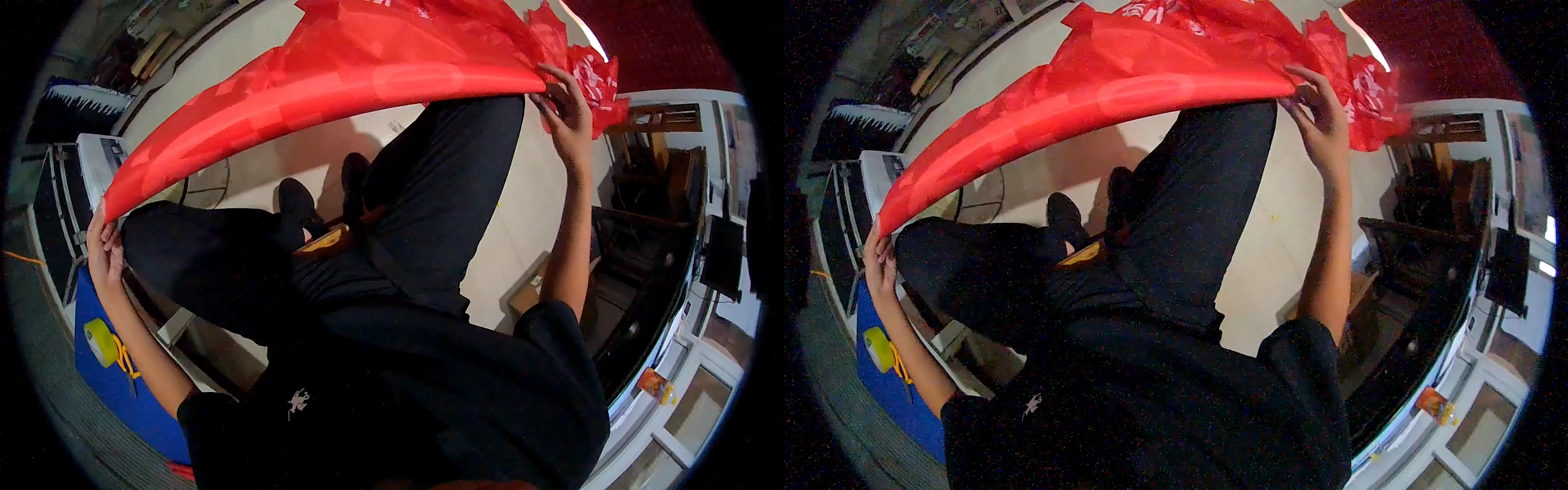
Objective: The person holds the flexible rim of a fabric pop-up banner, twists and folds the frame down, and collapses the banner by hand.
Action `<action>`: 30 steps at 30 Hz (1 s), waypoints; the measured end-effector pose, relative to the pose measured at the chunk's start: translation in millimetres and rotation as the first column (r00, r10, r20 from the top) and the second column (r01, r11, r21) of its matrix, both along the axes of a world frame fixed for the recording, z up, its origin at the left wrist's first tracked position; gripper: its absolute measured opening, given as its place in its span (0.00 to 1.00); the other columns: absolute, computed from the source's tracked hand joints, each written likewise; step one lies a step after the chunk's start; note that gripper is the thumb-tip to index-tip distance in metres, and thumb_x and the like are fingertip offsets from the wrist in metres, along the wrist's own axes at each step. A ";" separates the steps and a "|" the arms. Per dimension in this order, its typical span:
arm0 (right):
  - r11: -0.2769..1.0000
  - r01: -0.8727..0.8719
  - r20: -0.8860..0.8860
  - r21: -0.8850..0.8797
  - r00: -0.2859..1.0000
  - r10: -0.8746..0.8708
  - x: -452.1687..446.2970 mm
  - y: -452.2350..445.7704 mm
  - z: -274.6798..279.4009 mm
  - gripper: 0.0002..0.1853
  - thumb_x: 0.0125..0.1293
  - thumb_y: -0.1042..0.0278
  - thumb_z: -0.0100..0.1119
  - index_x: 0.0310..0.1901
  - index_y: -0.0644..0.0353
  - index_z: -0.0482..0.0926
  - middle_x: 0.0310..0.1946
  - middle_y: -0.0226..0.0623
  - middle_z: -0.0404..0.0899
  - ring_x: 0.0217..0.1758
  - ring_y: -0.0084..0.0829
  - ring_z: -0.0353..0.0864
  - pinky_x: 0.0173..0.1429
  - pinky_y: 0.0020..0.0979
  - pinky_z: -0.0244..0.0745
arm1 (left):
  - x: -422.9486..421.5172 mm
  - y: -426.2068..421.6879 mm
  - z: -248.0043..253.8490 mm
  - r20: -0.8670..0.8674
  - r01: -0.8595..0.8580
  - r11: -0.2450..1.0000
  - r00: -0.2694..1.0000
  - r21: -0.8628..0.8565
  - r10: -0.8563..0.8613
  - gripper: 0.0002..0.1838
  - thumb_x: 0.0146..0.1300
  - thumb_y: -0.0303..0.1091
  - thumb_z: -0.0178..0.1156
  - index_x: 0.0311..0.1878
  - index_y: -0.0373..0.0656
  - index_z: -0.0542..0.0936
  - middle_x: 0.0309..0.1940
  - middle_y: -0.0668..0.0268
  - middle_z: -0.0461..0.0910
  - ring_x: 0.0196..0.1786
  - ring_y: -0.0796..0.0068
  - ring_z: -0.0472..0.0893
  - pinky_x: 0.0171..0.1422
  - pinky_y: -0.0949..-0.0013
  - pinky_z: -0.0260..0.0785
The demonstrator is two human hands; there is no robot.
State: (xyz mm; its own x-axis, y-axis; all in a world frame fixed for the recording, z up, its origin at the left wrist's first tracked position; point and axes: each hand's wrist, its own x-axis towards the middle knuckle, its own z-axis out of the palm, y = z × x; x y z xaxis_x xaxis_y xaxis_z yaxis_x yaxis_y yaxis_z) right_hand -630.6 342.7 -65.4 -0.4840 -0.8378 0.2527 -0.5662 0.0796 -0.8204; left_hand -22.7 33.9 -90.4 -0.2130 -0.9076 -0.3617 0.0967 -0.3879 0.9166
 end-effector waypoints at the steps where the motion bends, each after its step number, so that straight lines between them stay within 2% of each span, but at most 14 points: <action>1: 1.000 -0.006 0.010 0.018 1.000 0.006 -2.8 2.5 1.1 0.24 0.57 0.84 0.58 0.56 0.60 0.68 0.42 0.30 0.76 0.42 0.18 0.74 0.51 0.22 0.69 | 2.2 -0.3 -0.5 -0.005 0.016 1.000 1.000 -0.007 -0.016 0.17 0.67 0.34 0.52 0.54 0.32 0.69 0.17 0.77 0.64 0.15 0.94 0.57 0.17 0.90 0.51; 2: 0.999 -0.012 0.018 0.036 1.000 0.012 -5.2 5.1 2.6 0.22 0.58 0.85 0.56 0.55 0.60 0.69 0.41 0.29 0.76 0.41 0.17 0.73 0.51 0.21 0.69 | 3.9 -0.7 -1.0 -0.004 0.015 1.000 1.000 -0.007 -0.015 0.17 0.67 0.34 0.52 0.54 0.32 0.69 0.17 0.77 0.64 0.15 0.94 0.57 0.17 0.90 0.51; 3: 0.996 -0.044 -0.013 0.083 0.999 0.045 -4.6 6.3 6.1 0.20 0.61 0.86 0.50 0.56 0.62 0.68 0.52 0.34 0.73 0.49 0.20 0.73 0.56 0.24 0.68 | 4.7 -1.1 -1.4 -0.005 0.020 1.000 1.000 -0.005 -0.020 0.17 0.67 0.34 0.52 0.54 0.33 0.69 0.17 0.78 0.64 0.15 0.94 0.57 0.17 0.90 0.51; 4: 0.996 -0.044 -0.013 0.084 0.999 0.046 -2.5 6.6 8.4 0.20 0.61 0.86 0.50 0.56 0.62 0.68 0.52 0.34 0.73 0.49 0.20 0.73 0.56 0.24 0.68 | 5.6 -1.5 -1.9 -0.005 0.025 1.000 1.000 -0.003 -0.025 0.17 0.67 0.34 0.52 0.54 0.33 0.69 0.17 0.78 0.64 0.15 0.94 0.57 0.17 0.90 0.51; 6: 0.996 -0.092 0.033 -0.010 0.995 0.092 3.8 5.3 12.8 0.21 0.59 0.80 0.57 0.55 0.61 0.69 0.39 0.32 0.76 0.42 0.20 0.74 0.50 0.22 0.68 | 7.4 -3.1 -4.2 -0.008 0.031 1.000 0.999 -0.002 -0.031 0.17 0.67 0.34 0.52 0.55 0.33 0.69 0.18 0.78 0.64 0.15 0.94 0.57 0.17 0.89 0.51; 10: 0.997 0.033 0.155 0.069 0.987 -0.043 9.3 3.9 12.2 0.20 0.60 0.77 0.58 0.55 0.61 0.69 0.39 0.31 0.76 0.43 0.21 0.74 0.51 0.24 0.68 | 9.4 0.2 -5.5 -0.010 0.037 0.998 0.999 -0.046 -0.038 0.17 0.67 0.34 0.53 0.55 0.33 0.69 0.18 0.77 0.65 0.15 0.94 0.58 0.17 0.89 0.51; 15: 0.995 0.091 0.465 -0.045 0.883 -0.060 -0.9 9.2 -2.0 0.21 0.60 0.69 0.61 0.54 0.60 0.69 0.38 0.30 0.77 0.41 0.21 0.74 0.48 0.25 0.67 | 2.3 7.5 -0.6 0.031 0.013 0.994 0.999 -0.107 -0.009 0.18 0.66 0.34 0.54 0.55 0.35 0.70 0.21 0.76 0.67 0.16 0.93 0.59 0.18 0.89 0.52; 16: 0.995 0.089 0.465 -0.045 0.884 -0.058 -3.1 10.6 -3.9 0.21 0.60 0.69 0.61 0.54 0.60 0.69 0.38 0.30 0.77 0.41 0.21 0.74 0.48 0.25 0.67 | 1.0 8.7 1.3 0.037 0.015 0.993 0.999 -0.117 -0.011 0.18 0.66 0.35 0.55 0.55 0.36 0.70 0.22 0.76 0.68 0.17 0.93 0.60 0.19 0.88 0.54; 18: 0.949 0.294 0.268 0.112 0.911 -0.314 -5.8 11.2 -5.7 0.21 0.61 0.64 0.61 0.54 0.60 0.70 0.40 0.34 0.77 0.46 0.21 0.74 0.58 0.22 0.61 | 5.4 10.0 -1.9 0.033 -0.026 0.993 0.999 -0.118 0.030 0.18 0.65 0.35 0.56 0.55 0.38 0.70 0.24 0.75 0.70 0.19 0.92 0.62 0.22 0.88 0.56; 19: 0.950 0.292 0.268 0.113 0.911 -0.312 -5.3 10.4 -6.9 0.21 0.61 0.64 0.61 0.54 0.60 0.70 0.40 0.34 0.77 0.46 0.21 0.74 0.58 0.22 0.61 | 6.9 10.8 -2.4 0.031 -0.062 0.991 0.997 -0.121 0.066 0.18 0.65 0.35 0.57 0.56 0.40 0.70 0.26 0.74 0.72 0.20 0.91 0.64 0.25 0.87 0.59; 23: 0.942 0.266 0.298 0.207 0.900 -0.319 -5.0 9.0 -12.4 0.18 0.61 0.60 0.61 0.49 0.60 0.73 0.38 0.32 0.77 0.44 0.19 0.73 0.51 0.21 0.65 | -7.5 21.0 3.5 0.056 -0.179 0.976 0.981 -0.122 0.186 0.19 0.64 0.36 0.58 0.56 0.42 0.70 0.33 0.71 0.75 0.24 0.87 0.69 0.30 0.85 0.62; 26: 0.943 0.326 0.465 0.063 0.826 -0.317 -9.0 5.9 -17.7 0.17 0.62 0.60 0.61 0.47 0.61 0.74 0.37 0.32 0.77 0.41 0.18 0.73 0.47 0.19 0.66 | -10.2 26.2 4.1 0.147 -0.269 0.950 0.945 -0.156 0.292 0.18 0.64 0.36 0.58 0.55 0.43 0.70 0.37 0.69 0.76 0.27 0.86 0.72 0.30 0.85 0.63; 28: 0.906 0.423 0.498 -0.020 0.790 -0.358 2.9 -2.2 -10.8 0.15 0.61 0.61 0.60 0.46 0.59 0.74 0.30 0.24 0.76 0.32 0.15 0.70 0.36 0.17 0.61 | -8.9 28.3 -0.2 0.105 -0.281 0.940 0.947 -0.193 0.304 0.19 0.64 0.35 0.58 0.56 0.42 0.69 0.40 0.68 0.77 0.29 0.85 0.73 0.31 0.85 0.65; 30: 0.901 0.432 0.379 0.040 0.828 -0.414 17.3 -10.9 -1.2 0.14 0.62 0.60 0.59 0.46 0.58 0.75 0.31 0.24 0.75 0.32 0.14 0.69 0.35 0.17 0.60 | 1.2 23.8 -5.5 0.073 -0.229 0.955 0.966 -0.190 0.246 0.18 0.65 0.34 0.56 0.56 0.41 0.69 0.40 0.66 0.77 0.26 0.85 0.73 0.28 0.86 0.64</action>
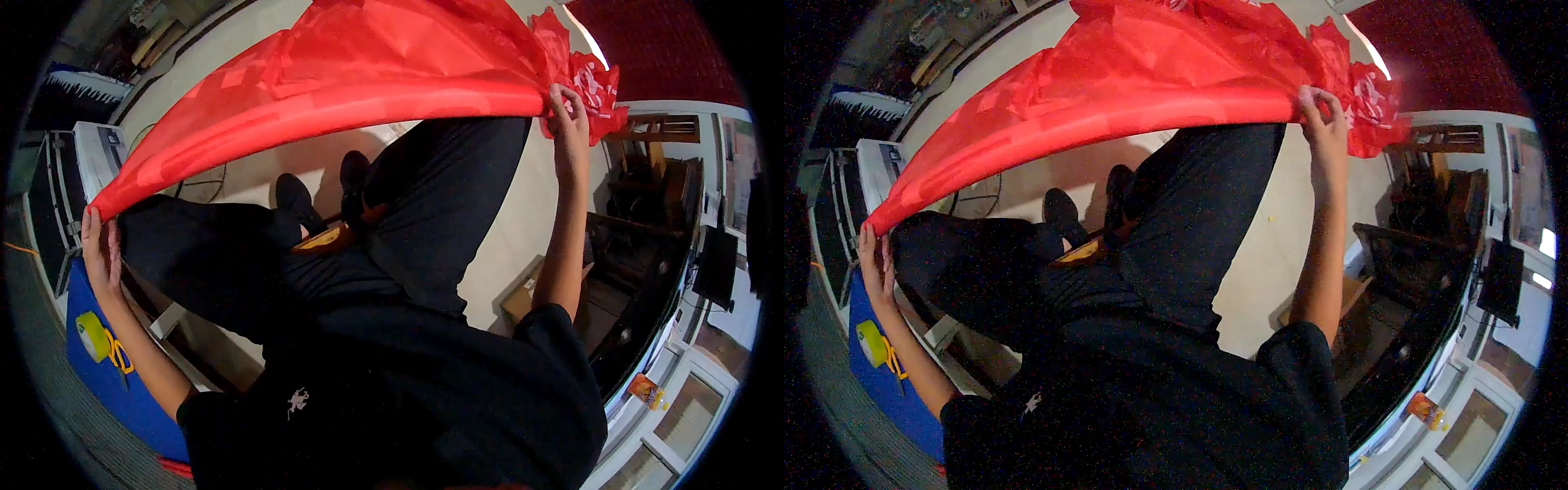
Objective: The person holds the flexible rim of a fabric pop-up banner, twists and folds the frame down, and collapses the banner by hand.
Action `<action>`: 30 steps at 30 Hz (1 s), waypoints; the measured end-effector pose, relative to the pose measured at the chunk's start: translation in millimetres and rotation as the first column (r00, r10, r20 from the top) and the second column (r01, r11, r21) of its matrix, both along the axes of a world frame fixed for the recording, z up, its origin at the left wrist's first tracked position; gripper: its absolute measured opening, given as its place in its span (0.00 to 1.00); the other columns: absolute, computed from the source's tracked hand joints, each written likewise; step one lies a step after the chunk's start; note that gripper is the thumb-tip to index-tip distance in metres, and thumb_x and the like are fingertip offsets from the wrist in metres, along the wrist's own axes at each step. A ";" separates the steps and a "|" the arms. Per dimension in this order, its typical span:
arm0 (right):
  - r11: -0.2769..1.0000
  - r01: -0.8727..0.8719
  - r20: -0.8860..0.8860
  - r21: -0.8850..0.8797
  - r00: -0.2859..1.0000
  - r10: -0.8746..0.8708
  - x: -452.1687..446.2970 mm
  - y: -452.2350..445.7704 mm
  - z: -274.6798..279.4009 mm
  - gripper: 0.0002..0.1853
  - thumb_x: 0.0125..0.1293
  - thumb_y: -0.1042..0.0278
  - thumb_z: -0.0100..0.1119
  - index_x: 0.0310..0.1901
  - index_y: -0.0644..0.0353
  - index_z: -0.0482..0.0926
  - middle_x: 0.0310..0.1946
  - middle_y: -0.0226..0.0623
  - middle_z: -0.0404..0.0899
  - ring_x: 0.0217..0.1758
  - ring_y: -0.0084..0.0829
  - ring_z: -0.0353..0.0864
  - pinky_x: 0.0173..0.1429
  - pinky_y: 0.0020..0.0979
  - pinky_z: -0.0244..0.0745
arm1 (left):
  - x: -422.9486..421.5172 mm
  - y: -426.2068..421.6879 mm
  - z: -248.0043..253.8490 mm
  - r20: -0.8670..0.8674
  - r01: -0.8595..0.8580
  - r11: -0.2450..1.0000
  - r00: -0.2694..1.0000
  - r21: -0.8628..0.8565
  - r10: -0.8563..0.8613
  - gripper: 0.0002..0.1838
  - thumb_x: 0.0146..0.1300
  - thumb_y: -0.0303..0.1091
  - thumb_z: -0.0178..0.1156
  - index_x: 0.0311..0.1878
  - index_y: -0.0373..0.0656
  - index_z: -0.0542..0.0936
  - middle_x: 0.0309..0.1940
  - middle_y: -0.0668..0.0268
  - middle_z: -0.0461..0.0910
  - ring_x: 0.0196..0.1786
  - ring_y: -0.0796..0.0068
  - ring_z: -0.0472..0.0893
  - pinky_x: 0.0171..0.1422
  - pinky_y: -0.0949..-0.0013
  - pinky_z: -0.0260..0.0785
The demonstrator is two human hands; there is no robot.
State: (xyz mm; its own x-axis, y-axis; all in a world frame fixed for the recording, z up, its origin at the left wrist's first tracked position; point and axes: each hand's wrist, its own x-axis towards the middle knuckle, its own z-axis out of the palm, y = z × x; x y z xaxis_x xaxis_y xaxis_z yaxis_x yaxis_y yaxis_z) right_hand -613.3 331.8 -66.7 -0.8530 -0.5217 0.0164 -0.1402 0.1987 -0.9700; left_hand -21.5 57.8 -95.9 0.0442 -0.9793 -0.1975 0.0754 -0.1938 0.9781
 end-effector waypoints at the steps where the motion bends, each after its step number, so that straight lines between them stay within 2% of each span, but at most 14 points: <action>1: 0.994 0.017 -0.091 0.108 0.996 -0.007 4.2 -1.7 2.5 0.13 0.63 0.60 0.58 0.45 0.57 0.76 0.32 0.23 0.75 0.33 0.14 0.69 0.35 0.16 0.60 | 4.6 -1.7 -1.6 -0.029 0.064 0.998 0.997 -0.007 -0.065 0.18 0.65 0.34 0.55 0.56 0.40 0.69 0.40 0.65 0.78 0.24 0.86 0.73 0.26 0.87 0.64; 2: 0.994 0.019 -0.091 0.111 0.996 -0.009 -2.2 2.5 -1.4 0.13 0.63 0.60 0.58 0.45 0.57 0.76 0.32 0.23 0.75 0.33 0.14 0.69 0.35 0.16 0.60 | 9.2 -1.6 -1.5 -0.028 0.066 0.998 0.997 -0.005 -0.066 0.18 0.65 0.34 0.55 0.56 0.40 0.69 0.40 0.65 0.78 0.24 0.86 0.73 0.26 0.87 0.64; 4: 0.991 -0.080 -0.074 0.105 0.993 0.088 -19.4 7.2 -9.6 0.17 0.65 0.57 0.55 0.50 0.59 0.74 0.39 0.30 0.75 0.43 0.19 0.72 0.48 0.20 0.66 | 14.0 3.1 8.2 -0.264 0.479 0.873 0.834 -0.090 -0.485 0.16 0.66 0.32 0.53 0.55 0.38 0.70 0.38 0.63 0.79 0.18 0.88 0.70 0.20 0.88 0.61; 6: 0.994 -0.021 -0.255 0.109 0.966 0.048 -23.8 13.4 -14.5 0.18 0.64 0.54 0.56 0.48 0.58 0.75 0.37 0.26 0.74 0.35 0.19 0.68 0.39 0.19 0.63 | -2.9 12.5 6.3 0.047 -0.029 0.999 0.998 0.013 0.028 0.14 0.66 0.33 0.52 0.52 0.37 0.71 0.33 0.63 0.79 0.13 0.89 0.65 0.15 0.88 0.56; 8: 0.970 0.053 -0.244 0.238 0.970 0.007 -22.3 14.3 -10.4 0.19 0.66 0.56 0.52 0.54 0.56 0.74 0.42 0.31 0.73 0.41 0.21 0.69 0.45 0.22 0.66 | -10.8 13.2 12.4 0.038 0.085 0.996 0.996 0.030 -0.087 0.15 0.64 0.35 0.55 0.50 0.36 0.73 0.27 0.69 0.76 0.10 0.91 0.60 0.13 0.86 0.51; 9: 0.925 -0.084 -0.682 0.370 0.652 0.332 -38.5 30.2 -19.6 0.19 0.68 0.61 0.48 0.57 0.57 0.73 0.44 0.31 0.72 0.44 0.21 0.69 0.47 0.23 0.67 | -15.2 14.1 15.5 0.034 0.143 0.989 0.989 0.038 -0.144 0.15 0.63 0.35 0.56 0.48 0.35 0.73 0.24 0.71 0.75 0.09 0.92 0.57 0.12 0.85 0.48; 10: 0.923 -0.101 -0.416 0.371 0.871 0.262 -55.9 33.4 -23.5 0.18 0.69 0.67 0.44 0.59 0.57 0.72 0.43 0.31 0.71 0.44 0.21 0.69 0.48 0.23 0.67 | -27.0 20.0 24.5 0.034 0.138 0.990 0.990 0.030 -0.139 0.14 0.64 0.36 0.56 0.47 0.35 0.75 0.18 0.75 0.71 0.10 0.92 0.55 0.13 0.85 0.45; 14: 0.955 -0.046 -0.093 0.293 0.993 0.076 -76.3 44.2 -19.2 0.18 0.66 0.71 0.46 0.58 0.56 0.74 0.42 0.27 0.70 0.39 0.18 0.68 0.40 0.20 0.64 | -31.3 18.5 37.8 0.022 0.264 0.964 0.964 0.025 -0.265 0.14 0.64 0.36 0.56 0.46 0.36 0.75 0.14 0.76 0.66 0.11 0.91 0.55 0.14 0.85 0.43; 15: 0.930 -0.085 -0.238 0.358 0.955 0.179 -73.4 43.7 -15.8 0.18 0.65 0.69 0.48 0.57 0.56 0.75 0.39 0.22 0.72 0.31 0.14 0.65 0.32 0.16 0.58 | -32.2 17.4 37.5 -0.004 0.264 0.964 0.964 0.037 -0.264 0.13 0.64 0.36 0.56 0.45 0.36 0.75 0.13 0.76 0.64 0.11 0.91 0.55 0.14 0.84 0.42; 20: 0.901 -0.128 -0.308 0.414 0.912 0.271 -81.8 46.9 -18.2 0.18 0.66 0.63 0.51 0.56 0.56 0.75 0.33 0.18 0.72 0.22 0.09 0.53 0.25 0.14 0.48 | -29.5 11.1 31.2 0.000 0.263 0.965 0.965 0.006 -0.263 0.16 0.63 0.37 0.57 0.49 0.36 0.74 0.16 0.76 0.66 0.11 0.92 0.55 0.12 0.85 0.42; 22: 0.956 -0.113 -0.003 0.269 0.993 0.118 -85.0 48.3 -20.4 0.18 0.65 0.63 0.52 0.55 0.56 0.76 0.33 0.19 0.72 0.22 0.09 0.51 0.25 0.14 0.46 | -29.6 12.0 33.5 0.009 0.269 0.963 0.963 -0.027 -0.269 0.17 0.62 0.36 0.58 0.50 0.35 0.74 0.19 0.74 0.69 0.12 0.91 0.57 0.14 0.85 0.46; 23: 0.957 -0.123 0.001 0.263 0.992 0.127 -88.9 49.6 -31.8 0.18 0.65 0.63 0.52 0.55 0.56 0.76 0.33 0.19 0.72 0.22 0.09 0.51 0.25 0.14 0.46 | -29.2 12.7 22.9 -0.028 0.210 0.976 0.977 -0.065 -0.212 0.18 0.61 0.35 0.58 0.51 0.34 0.73 0.22 0.72 0.72 0.13 0.89 0.60 0.16 0.84 0.49; 26: 0.774 -0.219 -0.509 0.594 0.643 0.572 -99.3 60.3 -45.4 0.22 0.63 0.79 0.48 0.60 0.59 0.70 0.53 0.41 0.74 0.50 0.29 0.77 0.52 0.27 0.71 | -14.5 13.9 16.9 -0.151 0.344 0.920 0.915 -0.189 -0.373 0.19 0.61 0.36 0.58 0.51 0.34 0.73 0.24 0.70 0.74 0.15 0.86 0.64 0.19 0.82 0.54; 30: 0.685 -0.178 -0.526 0.706 0.516 0.676 -98.9 60.7 -48.9 0.26 0.61 0.84 0.44 0.63 0.59 0.66 0.61 0.47 0.68 0.65 0.35 0.65 0.65 0.32 0.62 | -10.8 9.9 11.5 -0.165 0.427 0.830 0.846 -0.360 -0.507 0.17 0.61 0.35 0.58 0.50 0.35 0.75 0.21 0.67 0.74 0.15 0.84 0.65 0.20 0.82 0.54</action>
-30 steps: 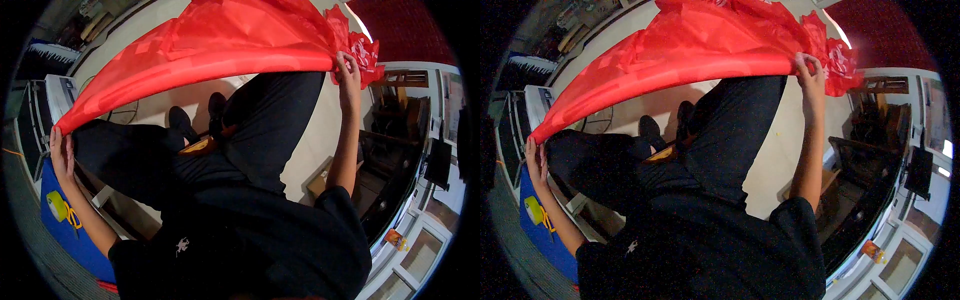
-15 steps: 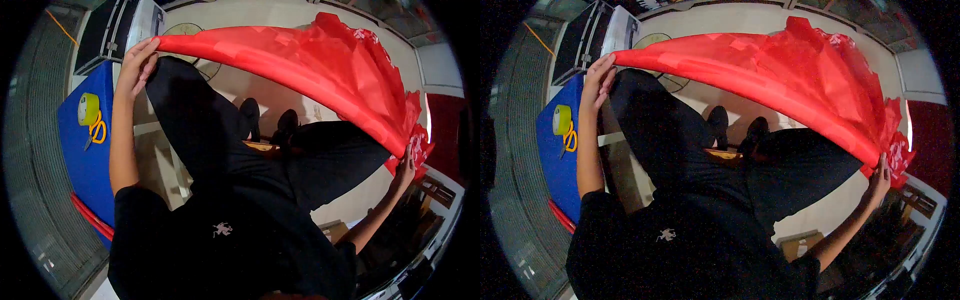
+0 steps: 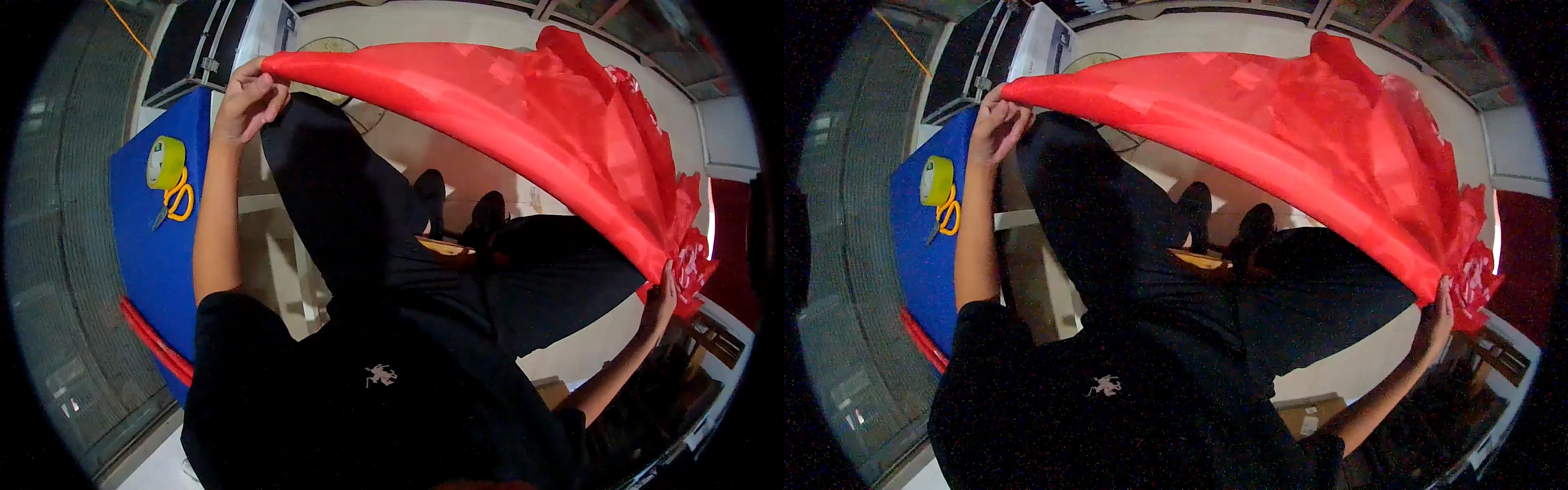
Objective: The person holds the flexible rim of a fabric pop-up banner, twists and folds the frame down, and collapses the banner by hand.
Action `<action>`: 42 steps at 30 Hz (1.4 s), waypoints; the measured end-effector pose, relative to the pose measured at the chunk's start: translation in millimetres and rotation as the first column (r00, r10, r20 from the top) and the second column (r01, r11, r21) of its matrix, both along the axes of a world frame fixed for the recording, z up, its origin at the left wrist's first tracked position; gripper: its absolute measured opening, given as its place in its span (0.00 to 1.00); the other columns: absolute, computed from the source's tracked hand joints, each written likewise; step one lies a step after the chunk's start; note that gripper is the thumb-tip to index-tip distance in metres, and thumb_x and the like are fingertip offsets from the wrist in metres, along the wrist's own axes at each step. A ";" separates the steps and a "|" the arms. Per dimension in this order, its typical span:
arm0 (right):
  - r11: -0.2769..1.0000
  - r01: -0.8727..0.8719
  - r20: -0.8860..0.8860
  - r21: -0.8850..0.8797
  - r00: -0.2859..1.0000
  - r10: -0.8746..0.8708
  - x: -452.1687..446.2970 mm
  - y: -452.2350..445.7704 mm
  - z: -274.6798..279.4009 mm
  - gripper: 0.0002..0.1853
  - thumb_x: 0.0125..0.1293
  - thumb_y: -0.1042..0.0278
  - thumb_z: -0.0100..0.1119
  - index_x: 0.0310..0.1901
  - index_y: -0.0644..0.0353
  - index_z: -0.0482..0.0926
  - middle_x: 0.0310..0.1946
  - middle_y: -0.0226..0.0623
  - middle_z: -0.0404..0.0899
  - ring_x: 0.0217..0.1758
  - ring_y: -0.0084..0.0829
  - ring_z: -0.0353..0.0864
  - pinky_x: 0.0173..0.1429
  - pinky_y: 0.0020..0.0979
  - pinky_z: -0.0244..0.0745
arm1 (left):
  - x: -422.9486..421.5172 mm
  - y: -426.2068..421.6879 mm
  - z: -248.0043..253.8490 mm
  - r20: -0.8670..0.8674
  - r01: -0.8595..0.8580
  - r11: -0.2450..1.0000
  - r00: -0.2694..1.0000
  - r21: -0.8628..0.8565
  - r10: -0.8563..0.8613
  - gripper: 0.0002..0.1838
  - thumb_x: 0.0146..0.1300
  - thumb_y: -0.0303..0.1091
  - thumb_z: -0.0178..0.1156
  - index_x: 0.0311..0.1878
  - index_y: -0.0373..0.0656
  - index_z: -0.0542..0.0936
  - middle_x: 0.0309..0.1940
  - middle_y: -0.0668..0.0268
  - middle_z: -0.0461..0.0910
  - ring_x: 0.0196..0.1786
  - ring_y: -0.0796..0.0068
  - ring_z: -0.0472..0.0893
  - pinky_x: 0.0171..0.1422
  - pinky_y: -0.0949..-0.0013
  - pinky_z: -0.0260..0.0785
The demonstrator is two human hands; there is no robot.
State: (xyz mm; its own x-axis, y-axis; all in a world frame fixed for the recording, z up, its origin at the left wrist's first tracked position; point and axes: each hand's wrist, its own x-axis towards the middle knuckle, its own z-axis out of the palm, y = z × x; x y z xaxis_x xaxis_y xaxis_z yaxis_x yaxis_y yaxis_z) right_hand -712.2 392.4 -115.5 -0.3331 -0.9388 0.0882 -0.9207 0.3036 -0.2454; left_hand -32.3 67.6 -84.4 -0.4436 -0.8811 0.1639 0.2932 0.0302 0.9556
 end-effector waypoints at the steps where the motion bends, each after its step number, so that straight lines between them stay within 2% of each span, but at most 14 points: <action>1: 1.000 0.031 0.061 -0.003 0.998 -0.031 -6.5 1.2 -5.6 0.28 0.59 0.86 0.43 0.63 0.58 0.66 0.60 0.47 0.68 0.64 0.35 0.67 0.64 0.31 0.63 | 1.1 1.6 4.9 0.067 -0.020 1.000 0.998 0.023 0.019 0.15 0.60 0.33 0.59 0.48 0.35 0.76 0.21 0.68 0.76 0.13 0.86 0.65 0.18 0.83 0.53; 4: 0.988 0.147 0.286 -0.048 0.950 -0.127 -14.3 1.8 -14.3 0.31 0.56 0.88 0.42 0.63 0.57 0.66 0.60 0.46 0.69 0.62 0.35 0.69 0.63 0.29 0.64 | -1.2 8.1 33.9 0.394 -0.110 0.991 0.916 0.079 0.071 0.14 0.59 0.31 0.61 0.46 0.34 0.77 0.21 0.69 0.76 0.11 0.89 0.63 0.15 0.85 0.51; 9: 0.974 0.216 0.460 -0.073 0.873 -0.160 -41.2 11.9 -27.7 0.33 0.53 0.89 0.41 0.63 0.56 0.66 0.59 0.45 0.69 0.61 0.34 0.70 0.63 0.28 0.63 | -11.6 13.2 38.0 0.442 -0.214 0.976 0.880 0.044 0.173 0.12 0.58 0.28 0.62 0.44 0.34 0.77 0.22 0.70 0.77 0.08 0.91 0.60 0.12 0.86 0.47; 11: 0.999 0.040 0.014 -0.020 0.999 -0.039 -12.2 3.3 -10.5 0.30 0.56 0.87 0.41 0.63 0.55 0.67 0.60 0.43 0.69 0.61 0.33 0.70 0.63 0.28 0.62 | -9.7 14.9 32.8 0.398 -0.244 0.969 0.893 0.040 0.209 0.13 0.58 0.27 0.61 0.46 0.34 0.77 0.22 0.69 0.78 0.08 0.91 0.61 0.13 0.86 0.48; 13: 0.999 0.030 0.054 -0.041 0.998 -0.028 -19.7 5.1 -16.8 0.30 0.56 0.86 0.42 0.63 0.56 0.67 0.60 0.43 0.69 0.61 0.33 0.69 0.64 0.29 0.62 | -6.6 14.5 25.3 0.128 -0.106 0.992 0.987 0.067 0.097 0.12 0.58 0.24 0.60 0.46 0.34 0.77 0.24 0.67 0.79 0.08 0.90 0.61 0.12 0.85 0.49; 18: 0.992 -0.078 -0.036 -0.102 0.997 0.075 -21.2 5.9 -21.9 0.38 0.49 0.93 0.35 0.64 0.54 0.64 0.58 0.46 0.70 0.59 0.36 0.71 0.59 0.29 0.67 | -8.4 15.8 31.0 0.068 -0.022 1.000 0.997 0.011 0.022 0.09 0.57 0.21 0.58 0.43 0.34 0.76 0.27 0.63 0.80 0.08 0.86 0.64 0.11 0.82 0.53; 21: 0.989 0.009 0.233 -0.147 0.972 0.026 -25.3 9.6 -27.3 0.20 0.65 0.76 0.44 0.60 0.63 0.70 0.62 0.44 0.67 0.65 0.31 0.65 0.67 0.30 0.57 | -16.6 18.2 46.5 0.443 -0.191 0.975 0.869 -0.113 0.221 0.09 0.56 0.22 0.61 0.41 0.33 0.77 0.27 0.62 0.80 0.12 0.83 0.70 0.13 0.81 0.57; 25: 0.960 0.259 0.494 -0.102 0.851 -0.177 -23.4 5.4 -24.5 0.21 0.65 0.77 0.44 0.60 0.62 0.69 0.62 0.44 0.66 0.66 0.31 0.64 0.66 0.29 0.58 | -19.8 17.9 40.8 0.505 -0.194 0.971 0.829 -0.141 0.239 0.10 0.56 0.24 0.62 0.42 0.33 0.76 0.25 0.64 0.78 0.13 0.83 0.71 0.14 0.82 0.58; 28: 0.986 0.112 0.204 -0.121 0.975 -0.086 -4.9 1.8 -15.1 0.24 0.62 0.82 0.43 0.61 0.61 0.68 0.63 0.45 0.65 0.65 0.31 0.64 0.64 0.29 0.60 | -27.3 19.0 37.7 0.491 -0.232 0.969 0.836 -0.088 0.245 0.10 0.58 0.29 0.62 0.41 0.36 0.76 0.21 0.68 0.75 0.13 0.86 0.68 0.14 0.84 0.54; 34: 0.984 0.131 0.133 -0.117 0.984 -0.116 4.3 -0.9 -0.8 0.25 0.61 0.83 0.44 0.62 0.60 0.67 0.62 0.43 0.67 0.63 0.31 0.67 0.62 0.28 0.63 | -27.5 4.0 29.0 0.397 -0.311 0.825 0.910 0.471 0.117 0.11 0.61 0.40 0.61 0.35 0.42 0.75 0.14 0.80 0.65 0.11 0.93 0.59 0.13 0.87 0.47; 38: 0.906 0.402 0.682 -0.130 0.700 -0.213 -14.2 3.6 -7.9 0.21 0.64 0.75 0.50 0.60 0.62 0.69 0.59 0.39 0.69 0.61 0.32 0.68 0.59 0.31 0.66 | -24.2 -7.3 31.9 0.387 -0.199 0.723 0.916 0.662 -0.102 0.12 0.61 0.41 0.60 0.35 0.43 0.73 0.15 0.81 0.66 0.14 0.95 0.61 0.13 0.90 0.49; 40: 0.978 -0.033 -0.056 -0.204 0.998 0.022 -24.5 9.5 -12.9 0.32 0.54 0.90 0.52 0.62 0.56 0.66 0.57 0.46 0.69 0.58 0.38 0.71 0.57 0.33 0.70 | -28.6 -10.4 27.5 0.400 -0.193 0.729 0.908 0.657 -0.121 0.11 0.62 0.40 0.60 0.35 0.43 0.73 0.15 0.81 0.66 0.14 0.95 0.63 0.13 0.90 0.50; 41: 0.978 -0.033 -0.053 -0.204 0.998 0.023 -31.9 9.9 -15.4 0.32 0.54 0.90 0.52 0.62 0.56 0.66 0.57 0.46 0.69 0.58 0.38 0.71 0.57 0.33 0.70 | -29.7 -12.5 24.3 0.413 -0.185 0.734 0.900 0.653 -0.140 0.11 0.62 0.40 0.60 0.35 0.43 0.73 0.16 0.81 0.67 0.15 0.95 0.64 0.14 0.91 0.51; 42: 0.937 0.209 0.393 -0.280 0.916 -0.087 -33.5 4.9 -14.5 0.24 0.61 0.75 0.52 0.61 0.59 0.67 0.56 0.42 0.70 0.58 0.34 0.70 0.58 0.32 0.67 | -29.2 -17.7 21.0 0.417 -0.191 0.733 0.898 0.653 -0.138 0.11 0.62 0.40 0.60 0.35 0.43 0.73 0.16 0.81 0.67 0.15 0.95 0.64 0.14 0.91 0.51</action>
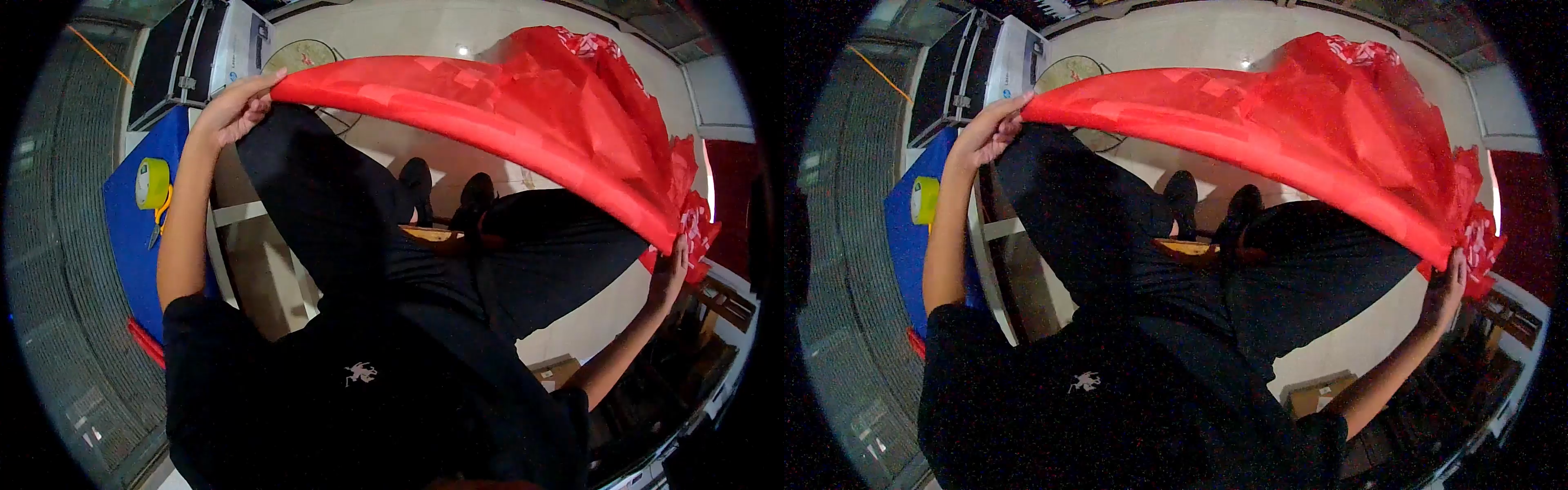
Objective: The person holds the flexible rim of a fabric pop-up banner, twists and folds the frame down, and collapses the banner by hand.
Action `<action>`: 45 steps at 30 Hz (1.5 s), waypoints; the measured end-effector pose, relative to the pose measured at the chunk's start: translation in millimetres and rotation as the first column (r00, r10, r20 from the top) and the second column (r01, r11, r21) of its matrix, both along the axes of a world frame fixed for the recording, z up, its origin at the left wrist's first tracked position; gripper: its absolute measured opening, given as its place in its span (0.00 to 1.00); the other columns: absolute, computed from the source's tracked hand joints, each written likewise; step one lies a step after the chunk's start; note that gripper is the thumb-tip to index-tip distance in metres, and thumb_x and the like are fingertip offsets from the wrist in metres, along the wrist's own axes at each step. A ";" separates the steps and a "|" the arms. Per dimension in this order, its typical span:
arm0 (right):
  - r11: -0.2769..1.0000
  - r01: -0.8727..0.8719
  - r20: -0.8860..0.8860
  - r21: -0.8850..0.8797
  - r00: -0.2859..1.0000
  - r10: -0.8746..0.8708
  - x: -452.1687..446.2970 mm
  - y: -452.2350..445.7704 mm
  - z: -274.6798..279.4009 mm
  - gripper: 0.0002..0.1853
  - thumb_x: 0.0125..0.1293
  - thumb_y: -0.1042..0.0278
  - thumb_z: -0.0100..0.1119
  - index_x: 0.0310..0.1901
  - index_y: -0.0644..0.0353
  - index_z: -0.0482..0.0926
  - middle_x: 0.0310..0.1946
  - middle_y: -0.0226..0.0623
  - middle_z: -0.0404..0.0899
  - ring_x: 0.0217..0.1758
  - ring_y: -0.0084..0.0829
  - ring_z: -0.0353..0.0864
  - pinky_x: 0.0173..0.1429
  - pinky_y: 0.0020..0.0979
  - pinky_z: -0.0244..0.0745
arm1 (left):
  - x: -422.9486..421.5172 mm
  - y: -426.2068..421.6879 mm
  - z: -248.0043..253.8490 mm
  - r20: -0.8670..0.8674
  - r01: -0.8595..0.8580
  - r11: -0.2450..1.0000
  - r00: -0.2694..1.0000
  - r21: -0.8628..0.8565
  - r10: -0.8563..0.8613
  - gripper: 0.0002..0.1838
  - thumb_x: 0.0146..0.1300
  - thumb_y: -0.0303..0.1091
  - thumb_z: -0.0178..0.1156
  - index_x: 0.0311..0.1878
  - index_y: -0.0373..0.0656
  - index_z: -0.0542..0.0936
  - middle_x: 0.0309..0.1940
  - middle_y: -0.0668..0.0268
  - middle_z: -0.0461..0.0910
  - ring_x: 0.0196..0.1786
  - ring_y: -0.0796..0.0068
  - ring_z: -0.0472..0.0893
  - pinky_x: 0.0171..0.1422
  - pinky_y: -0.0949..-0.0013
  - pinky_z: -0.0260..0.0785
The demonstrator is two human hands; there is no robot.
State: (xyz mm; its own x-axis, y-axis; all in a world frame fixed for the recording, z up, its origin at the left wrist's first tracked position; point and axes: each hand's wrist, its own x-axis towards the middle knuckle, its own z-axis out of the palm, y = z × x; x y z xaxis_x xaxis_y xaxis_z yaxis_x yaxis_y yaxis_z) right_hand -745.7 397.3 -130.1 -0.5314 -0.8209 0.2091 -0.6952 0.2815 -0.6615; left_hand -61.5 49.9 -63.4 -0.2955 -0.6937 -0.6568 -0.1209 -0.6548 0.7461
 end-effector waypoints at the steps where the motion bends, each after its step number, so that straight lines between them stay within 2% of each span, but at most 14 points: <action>1: 0.997 0.064 0.231 -0.044 0.972 -0.052 -1.4 -4.8 0.4 0.22 0.64 0.68 0.51 0.60 0.61 0.67 0.55 0.39 0.70 0.58 0.33 0.70 0.59 0.31 0.66 | 0.2 -6.6 -3.1 0.007 0.030 0.997 1.000 -0.070 -0.030 0.10 0.63 0.39 0.59 0.37 0.42 0.72 0.16 0.78 0.68 0.16 0.93 0.66 0.15 0.90 0.54; 5: 0.886 0.244 0.636 -0.395 0.768 0.072 19.2 -27.6 24.0 0.25 0.69 0.55 0.48 0.61 0.60 0.64 0.56 0.40 0.69 0.59 0.34 0.68 0.62 0.33 0.63 | -10.4 -11.6 -6.5 -0.173 -0.121 0.772 0.985 -0.623 0.014 0.08 0.66 0.35 0.55 0.42 0.42 0.70 0.19 0.69 0.72 0.18 0.82 0.71 0.21 0.81 0.64; 9: 0.834 0.403 0.765 -0.375 0.644 0.033 64.3 -41.5 50.9 0.27 0.69 0.53 0.47 0.61 0.64 0.63 0.56 0.38 0.69 0.57 0.31 0.69 0.62 0.32 0.62 | -13.2 -5.5 -1.3 -0.451 -0.321 0.645 0.892 -0.693 -0.040 0.07 0.67 0.35 0.52 0.43 0.45 0.69 0.39 0.60 0.78 0.28 0.75 0.77 0.31 0.74 0.69; 10: 0.939 0.315 0.770 -0.136 0.631 -0.100 49.5 -30.7 48.1 0.22 0.69 0.58 0.48 0.59 0.65 0.67 0.54 0.36 0.70 0.52 0.27 0.71 0.56 0.29 0.65 | -18.0 -2.6 -1.2 -0.460 -0.322 0.650 0.887 -0.688 -0.048 0.07 0.67 0.35 0.52 0.43 0.45 0.69 0.39 0.60 0.78 0.28 0.75 0.77 0.31 0.74 0.69; 11: 0.995 0.099 0.364 -0.025 0.928 -0.083 40.2 -21.1 38.3 0.20 0.68 0.61 0.49 0.56 0.65 0.70 0.52 0.35 0.71 0.49 0.26 0.71 0.52 0.28 0.66 | -21.3 3.6 0.5 -0.471 -0.374 0.664 0.881 -0.647 0.037 0.07 0.67 0.36 0.52 0.43 0.45 0.70 0.39 0.61 0.78 0.29 0.75 0.77 0.30 0.74 0.69; 14: 0.996 -0.004 -0.122 -0.092 0.993 -0.007 38.9 -14.2 29.1 0.17 0.66 0.62 0.54 0.53 0.63 0.74 0.44 0.29 0.75 0.42 0.20 0.73 0.46 0.23 0.68 | -37.1 18.6 7.9 -0.243 -0.363 0.732 0.932 -0.576 0.271 0.12 0.65 0.41 0.55 0.40 0.41 0.73 0.26 0.70 0.74 0.21 0.84 0.69 0.22 0.80 0.60; 16: 0.979 0.135 0.310 -0.154 0.947 -0.082 48.2 -16.3 30.8 0.17 0.65 0.63 0.55 0.51 0.63 0.75 0.42 0.28 0.77 0.41 0.19 0.74 0.45 0.22 0.69 | -13.5 6.0 -3.4 -0.237 -0.178 0.948 0.965 -0.265 0.115 0.12 0.63 0.41 0.58 0.40 0.41 0.74 0.21 0.75 0.70 0.18 0.87 0.65 0.20 0.83 0.55; 19: 0.902 0.389 0.782 -0.186 0.615 -0.104 74.9 -28.1 41.6 0.17 0.65 0.61 0.56 0.50 0.64 0.76 0.43 0.28 0.77 0.43 0.18 0.74 0.47 0.21 0.69 | -23.7 9.5 -5.3 0.022 -0.084 0.943 0.995 -0.322 0.097 0.12 0.62 0.38 0.60 0.42 0.39 0.75 0.20 0.77 0.69 0.18 0.89 0.66 0.22 0.85 0.57; 26: 0.943 0.322 0.784 0.084 0.563 -0.262 65.6 -26.7 49.7 0.18 0.65 0.59 0.56 0.50 0.63 0.75 0.41 0.27 0.75 0.39 0.18 0.71 0.43 0.22 0.67 | -28.5 23.3 -17.8 -0.307 -0.319 0.799 0.935 -0.510 0.177 0.12 0.64 0.32 0.57 0.48 0.38 0.74 0.31 0.66 0.78 0.26 0.81 0.76 0.29 0.82 0.68; 28: 0.926 0.302 0.719 -0.226 0.693 -0.051 66.8 -26.1 44.7 0.19 0.65 0.58 0.55 0.52 0.62 0.73 0.46 0.32 0.73 0.44 0.22 0.72 0.46 0.24 0.68 | -10.8 12.9 -30.7 -0.266 -0.343 0.840 0.932 -0.420 0.247 0.12 0.64 0.32 0.57 0.48 0.40 0.74 0.32 0.65 0.79 0.28 0.81 0.77 0.29 0.83 0.68; 30: 0.972 0.115 0.188 -0.206 0.979 -0.076 17.7 0.3 8.9 0.19 0.67 0.58 0.53 0.54 0.60 0.70 0.51 0.37 0.71 0.50 0.29 0.73 0.51 0.27 0.69 | -1.0 11.2 -31.9 -0.213 -0.379 0.866 0.922 -0.326 0.323 0.12 0.64 0.32 0.56 0.49 0.41 0.74 0.34 0.64 0.79 0.29 0.81 0.78 0.29 0.83 0.68; 32: 0.841 0.324 0.695 -0.434 0.714 0.084 38.8 -9.2 19.9 0.19 0.68 0.59 0.52 0.55 0.61 0.69 0.55 0.39 0.70 0.55 0.36 0.72 0.57 0.32 0.67 | -9.1 13.4 -17.3 -0.299 -0.327 0.931 0.915 -0.162 0.269 0.12 0.63 0.32 0.58 0.48 0.41 0.74 0.33 0.67 0.78 0.28 0.82 0.77 0.29 0.84 0.68; 36: 0.889 0.329 0.790 -0.319 0.610 0.058 67.9 -26.6 46.3 0.21 0.67 0.55 0.52 0.55 0.62 0.70 0.53 0.35 0.72 0.54 0.29 0.71 0.56 0.33 0.65 | -9.3 16.0 -21.1 -0.328 -0.263 0.944 0.926 -0.200 0.188 0.11 0.62 0.32 0.59 0.46 0.40 0.75 0.26 0.73 0.74 0.22 0.90 0.68 0.21 0.86 0.58; 45: 0.987 0.125 0.536 -0.099 0.843 -0.053 49.2 -17.9 34.0 0.21 0.66 0.58 0.55 0.55 0.62 0.70 0.52 0.33 0.72 0.54 0.26 0.71 0.54 0.27 0.68 | -11.3 18.4 1.8 -0.151 -0.102 0.896 0.988 -0.433 0.039 0.15 0.62 0.37 0.59 0.47 0.39 0.73 0.15 0.76 0.65 0.10 0.92 0.55 0.12 0.87 0.44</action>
